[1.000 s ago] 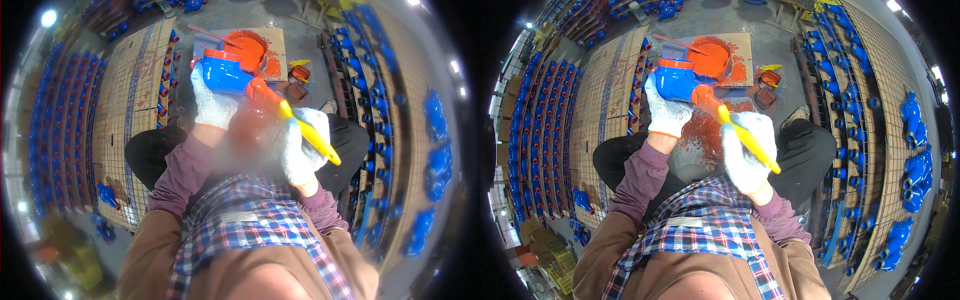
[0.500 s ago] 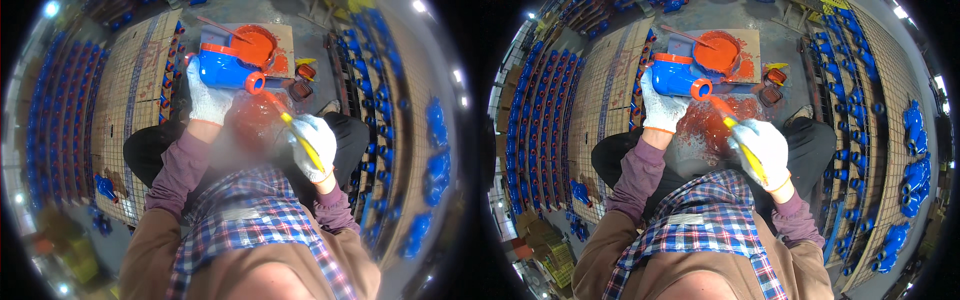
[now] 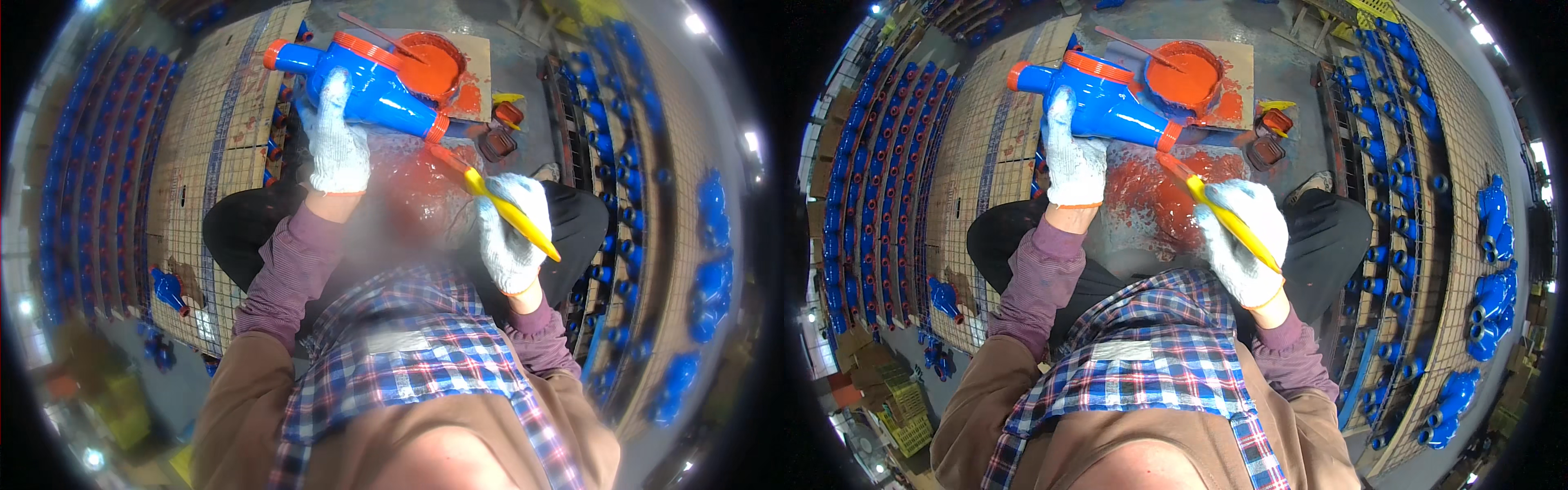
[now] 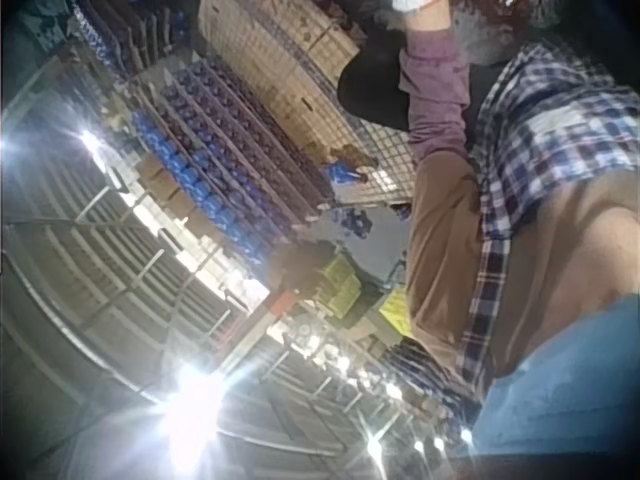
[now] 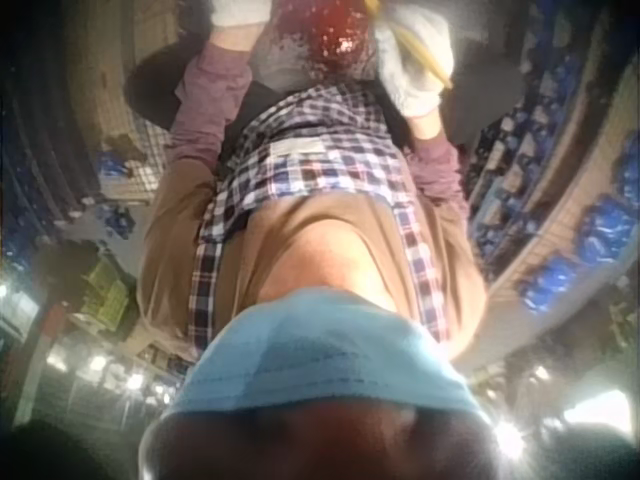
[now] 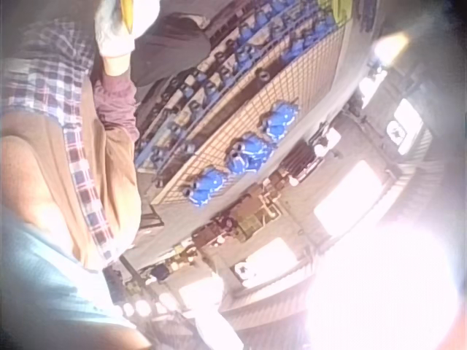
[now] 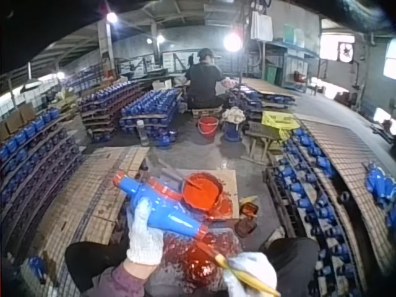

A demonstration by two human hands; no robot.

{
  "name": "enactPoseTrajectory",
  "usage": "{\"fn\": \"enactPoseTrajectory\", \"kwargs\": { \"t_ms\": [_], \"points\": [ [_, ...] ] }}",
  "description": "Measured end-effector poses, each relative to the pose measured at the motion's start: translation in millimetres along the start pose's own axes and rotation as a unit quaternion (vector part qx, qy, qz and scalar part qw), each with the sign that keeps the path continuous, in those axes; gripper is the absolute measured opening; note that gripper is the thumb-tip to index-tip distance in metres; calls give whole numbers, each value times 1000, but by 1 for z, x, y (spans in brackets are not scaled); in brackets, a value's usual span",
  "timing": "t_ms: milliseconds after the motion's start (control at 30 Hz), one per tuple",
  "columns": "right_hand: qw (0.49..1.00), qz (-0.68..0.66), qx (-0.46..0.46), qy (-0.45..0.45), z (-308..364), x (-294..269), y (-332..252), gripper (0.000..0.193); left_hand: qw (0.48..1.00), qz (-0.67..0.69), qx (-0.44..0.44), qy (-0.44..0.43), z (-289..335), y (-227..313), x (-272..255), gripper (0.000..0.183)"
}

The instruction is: The worker is applying red paint to a blue metal component using both a brush and a spray can.

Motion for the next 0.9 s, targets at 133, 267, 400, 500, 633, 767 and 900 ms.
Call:
{"fn": "enactPoseTrajectory", "kwargs": {
  "t_ms": [133, 267, 400, 500, 633, 767, 900],
  "points": [
    [999, 23, -32, -25, -6, 14, -4, 29, 999, -16, 33, 23, 9, 7, 2, 73],
    [997, 48, -38, -40, -7, 22, -5, 28, 996, -56, 47, 49, 14, 13, 2, 75],
    [999, 18, -9, -35, -6, 23, 0, 27, 993, -92, 49, 48, 17, 17, 3, 72],
    [1000, -9, 3, -18, -5, 20, 3, 28, 992, -108, 51, 36, 18, 19, 6, 71],
    [991, -112, 66, 12, -3, 16, 17, 30, 992, -114, 52, 16, 20, 23, 10, 68],
    [978, -156, 135, 29, 1, 16, 28, 27, 985, -160, 64, -24, 22, 29, 16, 66],
    [949, -244, 184, 72, 4, 9, 37, 25, 981, -167, 74, -71, 20, 33, 19, 64]
  ]
}}
Point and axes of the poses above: each hand's wrist, its own z-axis away from the middle knuckle, its own x-axis out of the palm, y = z × x, the point moved 9 cm from there along -z, towards the middle knuckle, and after that the axes turned 7 degrees about -y, right-handed, at the moved point
